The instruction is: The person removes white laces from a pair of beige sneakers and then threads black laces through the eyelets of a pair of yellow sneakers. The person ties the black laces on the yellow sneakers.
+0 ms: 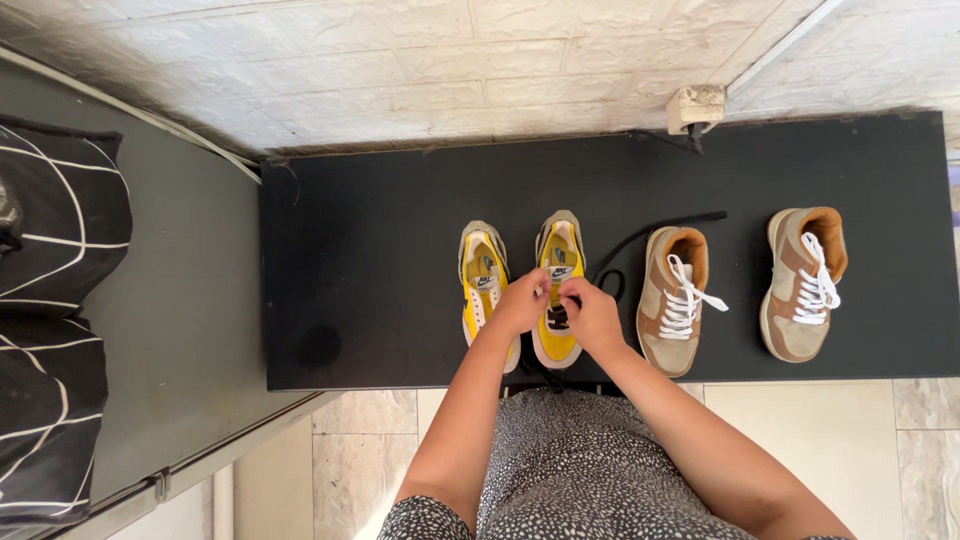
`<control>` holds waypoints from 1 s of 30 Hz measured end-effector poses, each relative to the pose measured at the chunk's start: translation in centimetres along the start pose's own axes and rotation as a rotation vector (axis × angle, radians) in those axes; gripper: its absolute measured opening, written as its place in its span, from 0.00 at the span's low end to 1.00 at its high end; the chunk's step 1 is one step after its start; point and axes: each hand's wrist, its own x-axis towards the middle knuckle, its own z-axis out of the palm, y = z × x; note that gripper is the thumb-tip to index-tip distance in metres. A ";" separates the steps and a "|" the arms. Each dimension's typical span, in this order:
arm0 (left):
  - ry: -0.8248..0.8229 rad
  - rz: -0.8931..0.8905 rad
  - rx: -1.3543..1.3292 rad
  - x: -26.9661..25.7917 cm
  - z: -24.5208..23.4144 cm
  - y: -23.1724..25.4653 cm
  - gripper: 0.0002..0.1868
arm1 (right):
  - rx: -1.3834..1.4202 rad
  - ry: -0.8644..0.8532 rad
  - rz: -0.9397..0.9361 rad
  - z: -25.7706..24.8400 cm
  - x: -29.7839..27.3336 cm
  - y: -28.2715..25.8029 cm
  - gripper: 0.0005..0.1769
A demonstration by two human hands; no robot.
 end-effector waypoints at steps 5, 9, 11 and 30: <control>-0.037 -0.044 -0.081 -0.3 -0.4 -0.5 0.05 | -0.077 -0.018 0.000 0.4 0.0 -0.2 0.09; -0.049 -0.070 -0.124 -0.5 -0.7 -0.5 0.05 | -0.014 0.002 0.048 0.7 0.0 -0.1 0.09; -0.056 -0.080 -0.127 -0.6 -0.7 -0.2 0.06 | -0.002 0.020 0.078 0.9 0.1 0.0 0.08; 0.011 -0.033 -0.373 0.2 0.7 -2.1 0.16 | 0.092 -0.088 0.320 2.0 0.3 3.0 0.09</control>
